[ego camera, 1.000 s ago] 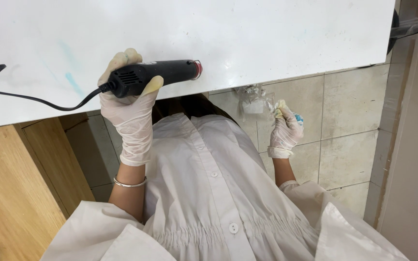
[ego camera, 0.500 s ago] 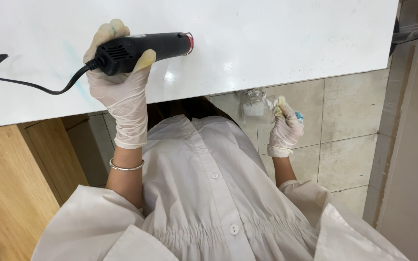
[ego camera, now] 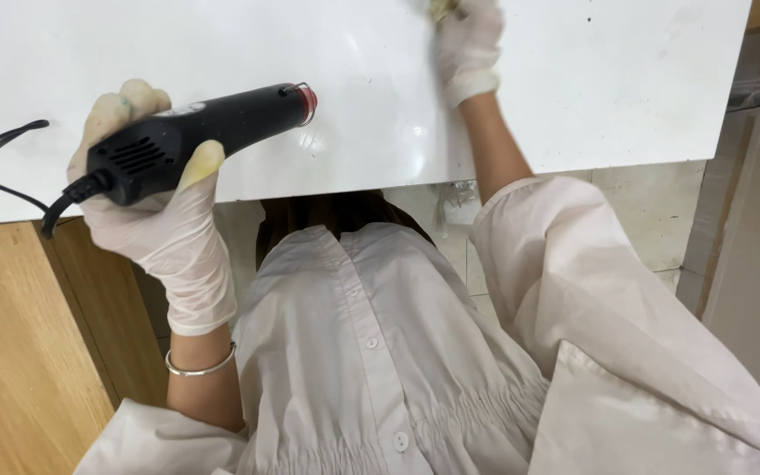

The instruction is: Cleaning wax residue from a workshop table using a heat gun and a cloth.

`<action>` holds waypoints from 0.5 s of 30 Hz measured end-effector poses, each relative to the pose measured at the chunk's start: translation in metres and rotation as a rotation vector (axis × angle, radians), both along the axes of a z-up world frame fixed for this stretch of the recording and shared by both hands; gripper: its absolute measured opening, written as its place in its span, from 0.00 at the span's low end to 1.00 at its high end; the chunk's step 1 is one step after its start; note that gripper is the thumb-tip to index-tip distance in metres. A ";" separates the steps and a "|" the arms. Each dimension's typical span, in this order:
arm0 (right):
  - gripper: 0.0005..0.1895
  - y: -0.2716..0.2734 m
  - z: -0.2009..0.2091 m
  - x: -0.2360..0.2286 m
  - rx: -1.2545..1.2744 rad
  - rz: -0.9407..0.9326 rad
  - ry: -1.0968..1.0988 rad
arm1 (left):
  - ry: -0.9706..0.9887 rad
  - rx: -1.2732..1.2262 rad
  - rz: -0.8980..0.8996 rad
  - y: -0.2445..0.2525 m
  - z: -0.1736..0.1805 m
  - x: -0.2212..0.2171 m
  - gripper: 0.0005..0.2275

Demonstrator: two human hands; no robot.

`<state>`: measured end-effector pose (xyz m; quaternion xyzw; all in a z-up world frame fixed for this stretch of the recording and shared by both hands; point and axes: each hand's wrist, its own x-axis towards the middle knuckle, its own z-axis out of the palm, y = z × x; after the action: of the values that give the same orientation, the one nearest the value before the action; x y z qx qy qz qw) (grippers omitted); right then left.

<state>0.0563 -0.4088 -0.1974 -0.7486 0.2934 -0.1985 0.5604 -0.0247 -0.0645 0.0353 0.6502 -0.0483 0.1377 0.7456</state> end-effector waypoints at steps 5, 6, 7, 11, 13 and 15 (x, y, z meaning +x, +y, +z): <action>0.06 0.119 0.010 -0.140 0.776 0.701 0.008 | 0.062 -0.064 0.070 0.023 0.003 -0.011 0.26; 0.06 0.115 0.030 -0.149 0.772 0.705 0.006 | 0.058 -0.067 0.073 0.027 0.003 -0.010 0.26; 0.01 0.111 0.050 -0.158 0.288 0.909 -0.050 | 0.064 -0.028 0.088 0.031 0.002 -0.009 0.26; 0.05 0.039 0.076 -0.152 1.007 0.605 -0.151 | 0.058 0.040 0.089 0.034 0.007 -0.010 0.25; 0.04 -0.004 0.046 -0.099 0.241 0.482 -0.043 | 0.107 -0.030 0.117 0.028 0.017 -0.009 0.26; 0.04 -0.016 0.023 -0.052 -0.521 0.317 0.055 | 0.146 -0.104 0.146 0.025 0.020 -0.007 0.26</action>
<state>0.0044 -0.4246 -0.1742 -0.9087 0.1271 -0.1569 0.3653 -0.0322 -0.0396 0.0555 0.6207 0.0609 0.1463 0.7679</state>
